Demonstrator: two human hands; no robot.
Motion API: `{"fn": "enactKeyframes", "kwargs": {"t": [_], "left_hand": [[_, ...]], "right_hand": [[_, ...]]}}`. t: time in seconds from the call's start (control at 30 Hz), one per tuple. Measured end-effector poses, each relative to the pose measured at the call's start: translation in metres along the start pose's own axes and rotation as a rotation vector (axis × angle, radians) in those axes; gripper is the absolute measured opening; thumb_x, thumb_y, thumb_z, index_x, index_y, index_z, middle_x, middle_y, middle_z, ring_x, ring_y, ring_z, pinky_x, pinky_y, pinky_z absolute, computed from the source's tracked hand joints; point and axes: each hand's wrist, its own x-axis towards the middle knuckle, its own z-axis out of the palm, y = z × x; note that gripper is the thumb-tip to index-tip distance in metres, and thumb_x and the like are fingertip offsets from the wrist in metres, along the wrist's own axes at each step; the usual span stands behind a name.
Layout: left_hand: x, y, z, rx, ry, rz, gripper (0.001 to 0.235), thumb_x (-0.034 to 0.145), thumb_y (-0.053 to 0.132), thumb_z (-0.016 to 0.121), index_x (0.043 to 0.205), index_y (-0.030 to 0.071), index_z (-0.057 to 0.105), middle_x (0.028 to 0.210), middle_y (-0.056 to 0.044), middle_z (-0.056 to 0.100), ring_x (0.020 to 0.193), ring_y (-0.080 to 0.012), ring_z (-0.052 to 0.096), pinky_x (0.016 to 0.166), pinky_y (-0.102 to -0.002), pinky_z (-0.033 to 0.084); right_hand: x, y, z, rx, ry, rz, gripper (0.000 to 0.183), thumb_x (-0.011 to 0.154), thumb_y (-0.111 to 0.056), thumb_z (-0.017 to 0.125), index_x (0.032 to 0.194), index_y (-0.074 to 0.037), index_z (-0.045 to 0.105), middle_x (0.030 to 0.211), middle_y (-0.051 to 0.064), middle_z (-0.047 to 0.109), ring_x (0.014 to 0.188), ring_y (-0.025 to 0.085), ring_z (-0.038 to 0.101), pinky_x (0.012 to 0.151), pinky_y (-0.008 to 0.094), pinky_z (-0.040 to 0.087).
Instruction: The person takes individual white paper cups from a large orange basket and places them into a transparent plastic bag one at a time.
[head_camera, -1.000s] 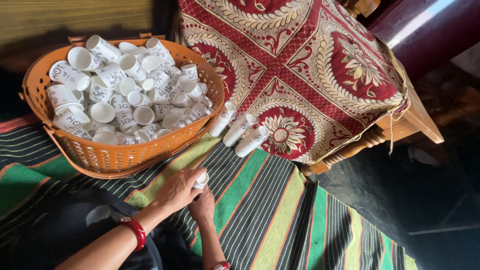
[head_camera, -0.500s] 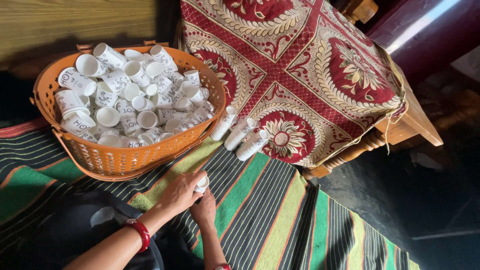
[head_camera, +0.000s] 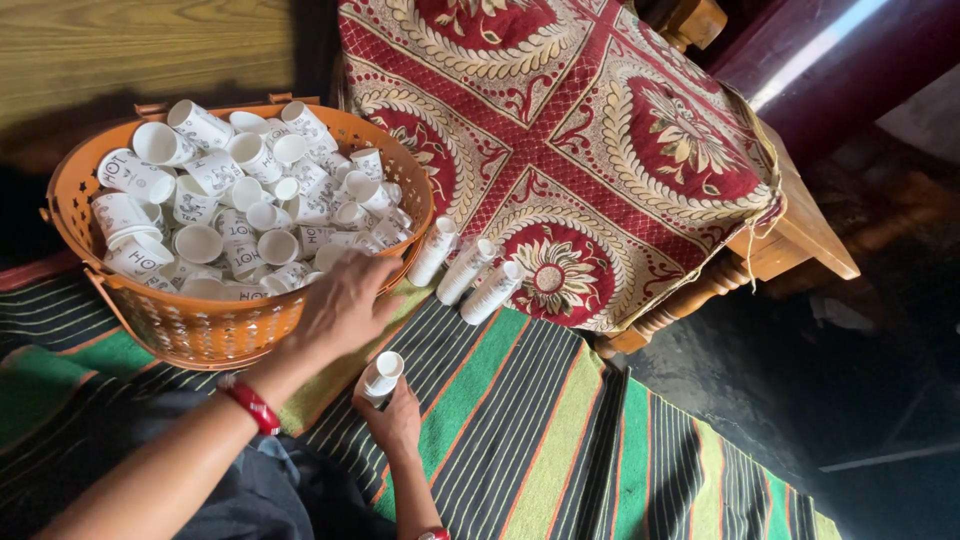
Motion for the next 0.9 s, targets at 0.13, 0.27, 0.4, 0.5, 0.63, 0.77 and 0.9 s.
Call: {"fn": "enactKeyframes", "kwargs": {"t": [0.13,0.27,0.4,0.5,0.63,0.77,0.9], "left_hand": [[0.081,-0.028,-0.009,0.126,0.154,0.132,0.038,0.085,0.022,0.079,0.112,0.001,0.063,0.098,-0.014,0.070,0.092,-0.0279,0.066,0.091,-0.044,0.055],[0.138,-0.063,0.017,0.317,-0.251,-0.105,0.042,0.087,0.011,0.077,0.123,-0.002,0.060,0.097,-0.018,0.065,0.080,-0.0244,0.066,0.082,-0.039,0.059],[0.144,-0.082,0.033,0.391,-0.497,-0.159,0.047,0.088,0.010,0.075,0.131,-0.001,0.059,0.099,-0.016,0.069,0.090,-0.0255,0.066,0.077,-0.034,0.062],[0.133,-0.098,0.041,0.394,-0.428,-0.124,0.058,0.084,0.009,0.076,0.138,0.005,0.056,0.112,-0.016,0.066,0.111,-0.0275,0.061,0.089,-0.035,0.060],[0.132,-0.144,0.083,0.448,-0.218,0.066,0.086,0.066,-0.008,0.071,0.147,0.009,0.050,0.145,-0.017,0.052,0.131,-0.0360,0.050,0.082,-0.038,0.059],[0.130,-0.136,0.079,0.420,-0.312,-0.003,0.069,0.079,-0.005,0.070,0.144,0.007,0.050,0.136,-0.013,0.056,0.126,-0.0283,0.054,0.101,-0.041,0.054],[0.129,-0.085,0.028,0.291,-0.444,-0.196,0.053,0.088,0.009,0.075,0.136,-0.001,0.057,0.130,-0.021,0.054,0.106,-0.0288,0.061,0.092,-0.037,0.058]], "right_hand": [[-0.001,0.000,-0.003,0.013,-0.008,-0.003,0.059,0.074,-0.035,0.088,0.118,-0.005,0.062,0.119,0.016,0.071,0.116,0.035,0.066,0.099,0.045,0.051],[0.001,0.001,-0.003,0.029,-0.015,-0.009,0.061,0.072,-0.035,0.089,0.119,-0.006,0.062,0.119,0.016,0.071,0.115,0.034,0.067,0.099,0.045,0.053],[0.001,0.002,-0.003,-0.003,-0.022,-0.005,0.061,0.073,-0.034,0.090,0.120,-0.006,0.062,0.118,0.017,0.071,0.116,0.035,0.065,0.100,0.046,0.050],[-0.001,-0.004,-0.006,0.019,-0.030,0.020,0.063,0.074,-0.034,0.089,0.123,-0.007,0.060,0.119,0.016,0.070,0.116,0.033,0.065,0.101,0.044,0.051],[0.001,-0.003,-0.007,0.024,-0.037,0.002,0.063,0.073,-0.034,0.089,0.121,-0.005,0.061,0.120,0.016,0.070,0.116,0.033,0.066,0.102,0.044,0.052],[0.004,0.001,-0.001,-0.009,-0.047,0.028,0.066,0.074,-0.035,0.090,0.125,-0.006,0.061,0.122,0.016,0.070,0.118,0.032,0.065,0.104,0.044,0.051],[0.002,-0.004,-0.004,-0.007,-0.075,0.057,0.067,0.074,-0.036,0.089,0.126,-0.006,0.059,0.123,0.015,0.070,0.118,0.030,0.067,0.105,0.043,0.051]]}}
